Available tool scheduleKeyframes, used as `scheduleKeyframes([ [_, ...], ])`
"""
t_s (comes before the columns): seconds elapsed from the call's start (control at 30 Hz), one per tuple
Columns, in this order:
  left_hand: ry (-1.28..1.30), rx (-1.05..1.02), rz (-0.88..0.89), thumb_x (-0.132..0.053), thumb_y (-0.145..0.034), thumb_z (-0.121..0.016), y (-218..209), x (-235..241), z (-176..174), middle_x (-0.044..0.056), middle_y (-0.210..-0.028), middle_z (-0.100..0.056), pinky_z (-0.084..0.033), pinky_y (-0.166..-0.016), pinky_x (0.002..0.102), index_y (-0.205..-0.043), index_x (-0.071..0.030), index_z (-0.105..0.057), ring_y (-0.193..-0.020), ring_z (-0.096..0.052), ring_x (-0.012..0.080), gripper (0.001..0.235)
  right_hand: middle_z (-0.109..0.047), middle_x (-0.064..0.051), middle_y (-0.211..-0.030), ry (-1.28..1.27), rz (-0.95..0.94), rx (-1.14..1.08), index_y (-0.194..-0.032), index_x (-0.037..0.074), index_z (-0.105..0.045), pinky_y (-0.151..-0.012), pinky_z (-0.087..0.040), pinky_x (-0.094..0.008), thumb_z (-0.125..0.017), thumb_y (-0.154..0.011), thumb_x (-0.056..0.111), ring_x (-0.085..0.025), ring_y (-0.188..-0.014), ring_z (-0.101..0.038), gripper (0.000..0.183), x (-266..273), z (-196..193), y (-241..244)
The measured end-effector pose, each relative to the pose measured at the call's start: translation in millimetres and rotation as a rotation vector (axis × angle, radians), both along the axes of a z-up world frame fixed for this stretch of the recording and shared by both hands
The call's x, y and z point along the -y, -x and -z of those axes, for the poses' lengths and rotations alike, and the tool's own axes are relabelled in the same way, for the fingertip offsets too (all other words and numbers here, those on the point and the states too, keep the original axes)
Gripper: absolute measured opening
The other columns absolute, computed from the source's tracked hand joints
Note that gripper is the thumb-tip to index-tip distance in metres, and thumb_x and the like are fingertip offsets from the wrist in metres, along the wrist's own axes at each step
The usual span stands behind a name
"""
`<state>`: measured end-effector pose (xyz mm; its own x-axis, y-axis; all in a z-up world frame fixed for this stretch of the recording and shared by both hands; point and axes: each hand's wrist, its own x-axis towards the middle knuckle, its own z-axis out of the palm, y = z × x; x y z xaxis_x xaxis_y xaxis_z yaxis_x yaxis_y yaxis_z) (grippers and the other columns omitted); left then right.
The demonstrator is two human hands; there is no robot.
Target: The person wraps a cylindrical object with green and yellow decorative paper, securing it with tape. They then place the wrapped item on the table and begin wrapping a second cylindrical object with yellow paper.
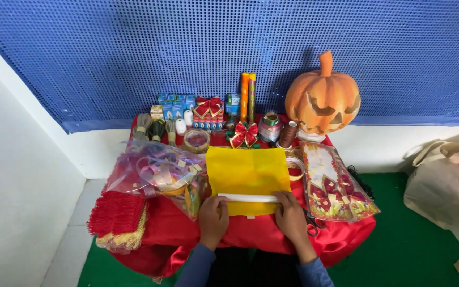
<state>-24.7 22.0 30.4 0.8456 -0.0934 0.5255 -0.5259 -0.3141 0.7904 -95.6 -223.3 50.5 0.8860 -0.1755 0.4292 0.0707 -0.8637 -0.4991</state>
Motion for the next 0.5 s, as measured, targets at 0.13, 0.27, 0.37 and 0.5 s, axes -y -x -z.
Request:
scheduleKeyframes([
  [0.13,0.016,-0.064,-0.022,-0.019,-0.099,-0.052,-1.3,0.0,4.3,0.009,-0.1,-0.074,-0.056,-0.082,0.042,-0.105,-0.01,-0.072,-0.096,-0.07,0.0283,0.022,-0.06,-0.014,-0.133,0.002,0.006,-0.012,-0.131,0.012,-0.066,-0.094,-0.056,-0.049,-0.054,-0.082,0.0,-0.039,-0.111,-0.065,0.051,2.4,3.4,-0.8],
  [0.27,0.054,-0.128,-0.019,-0.018,-0.098,-0.052,-0.3,0.1,2.6,0.01,-0.105,-0.075,-0.056,-0.082,0.041,-0.111,-0.011,-0.071,-0.098,-0.071,0.029,0.024,-0.061,-0.014,-0.133,-0.006,-0.002,0.002,-0.131,0.011,-0.065,-0.092,-0.057,-0.049,-0.053,-0.085,0.0,-0.039,-0.108,-0.066,0.049,1.7,1.8,0.3],
  [0.37,0.068,-0.156,-0.015,-0.018,-0.098,-0.053,0.4,-1.2,1.6,0.01,-0.102,-0.074,-0.055,-0.079,0.04,-0.111,-0.011,-0.071,-0.095,-0.07,0.0287,0.023,-0.061,-0.014,-0.132,-0.007,-0.004,-0.001,-0.131,0.009,-0.065,-0.092,-0.057,-0.049,-0.053,-0.084,-0.001,-0.039,-0.108,-0.066,0.05,1.7,2.3,-0.1],
  [0.5,0.054,-0.151,-0.033,-0.018,-0.097,-0.054,-0.4,-1.0,3.1,0.01,-0.101,-0.076,-0.056,-0.079,0.041,-0.109,-0.012,-0.071,-0.095,-0.071,0.0295,0.021,-0.062,-0.013,-0.132,-0.008,-0.004,-0.004,-0.132,0.009,-0.064,-0.089,-0.057,-0.049,-0.054,-0.083,0.0,-0.038,-0.103,-0.067,0.05,0.8,1.6,0.3],
])
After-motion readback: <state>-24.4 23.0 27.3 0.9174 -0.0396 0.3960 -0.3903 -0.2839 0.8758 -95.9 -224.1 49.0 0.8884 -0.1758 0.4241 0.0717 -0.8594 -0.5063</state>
